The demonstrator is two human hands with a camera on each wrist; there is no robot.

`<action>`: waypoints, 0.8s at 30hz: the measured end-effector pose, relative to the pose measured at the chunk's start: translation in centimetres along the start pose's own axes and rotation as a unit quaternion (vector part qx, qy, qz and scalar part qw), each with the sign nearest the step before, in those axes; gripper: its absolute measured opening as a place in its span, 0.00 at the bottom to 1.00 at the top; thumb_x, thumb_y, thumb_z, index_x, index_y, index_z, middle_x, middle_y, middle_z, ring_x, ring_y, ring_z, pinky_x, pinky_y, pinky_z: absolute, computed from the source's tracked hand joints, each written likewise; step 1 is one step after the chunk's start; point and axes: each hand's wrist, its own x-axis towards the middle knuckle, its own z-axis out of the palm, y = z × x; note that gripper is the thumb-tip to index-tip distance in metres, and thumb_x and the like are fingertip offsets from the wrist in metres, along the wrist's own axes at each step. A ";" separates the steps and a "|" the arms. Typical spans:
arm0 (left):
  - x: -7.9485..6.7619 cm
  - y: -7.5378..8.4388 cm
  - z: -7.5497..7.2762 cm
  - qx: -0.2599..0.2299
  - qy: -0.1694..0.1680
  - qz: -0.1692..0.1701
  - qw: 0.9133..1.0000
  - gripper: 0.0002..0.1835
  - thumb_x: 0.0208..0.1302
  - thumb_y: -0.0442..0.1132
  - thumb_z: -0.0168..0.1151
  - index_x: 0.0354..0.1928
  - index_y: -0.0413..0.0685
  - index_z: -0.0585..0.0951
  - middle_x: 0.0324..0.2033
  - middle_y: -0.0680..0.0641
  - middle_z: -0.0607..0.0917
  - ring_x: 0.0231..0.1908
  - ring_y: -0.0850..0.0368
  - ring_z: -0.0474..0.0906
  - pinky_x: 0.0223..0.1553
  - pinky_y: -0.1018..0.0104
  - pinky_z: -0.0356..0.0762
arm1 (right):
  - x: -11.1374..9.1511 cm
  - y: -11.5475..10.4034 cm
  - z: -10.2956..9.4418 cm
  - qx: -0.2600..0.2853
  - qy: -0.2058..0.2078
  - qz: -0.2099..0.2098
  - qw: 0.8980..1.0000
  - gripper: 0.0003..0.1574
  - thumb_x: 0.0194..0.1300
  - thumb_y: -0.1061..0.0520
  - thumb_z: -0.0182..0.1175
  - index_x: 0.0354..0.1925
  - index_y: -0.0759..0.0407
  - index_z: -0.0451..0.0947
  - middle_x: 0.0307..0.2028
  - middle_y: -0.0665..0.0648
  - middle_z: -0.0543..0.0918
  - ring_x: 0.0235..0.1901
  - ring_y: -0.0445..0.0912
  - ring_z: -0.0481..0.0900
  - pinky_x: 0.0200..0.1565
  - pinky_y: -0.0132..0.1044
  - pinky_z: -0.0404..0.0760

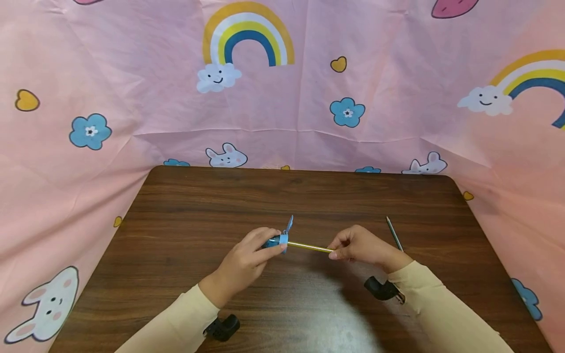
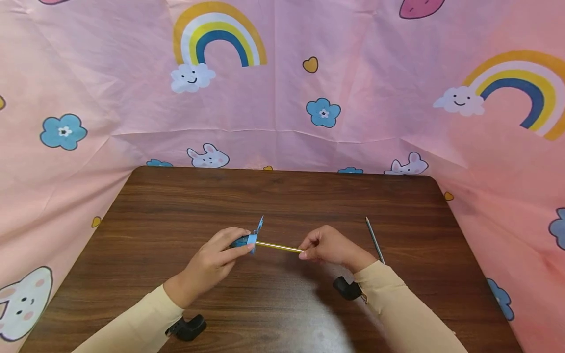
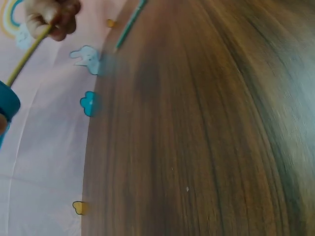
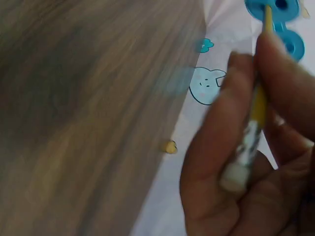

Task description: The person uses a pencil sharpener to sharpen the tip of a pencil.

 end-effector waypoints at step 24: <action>0.1 0.5 -0.4 -0.074 -0.024 -0.237 0.968 0.23 0.45 0.26 0.68 0.47 0.48 0.81 0.49 0.50 0.77 0.48 0.56 0.73 0.32 0.72 0.77 | 0.5 2.0 4.0 -0.376 0.439 -0.377 0.724 0.10 0.62 0.58 0.56 0.35 0.61 0.82 0.29 0.55 0.77 0.27 0.48 0.73 0.25 0.37 0.73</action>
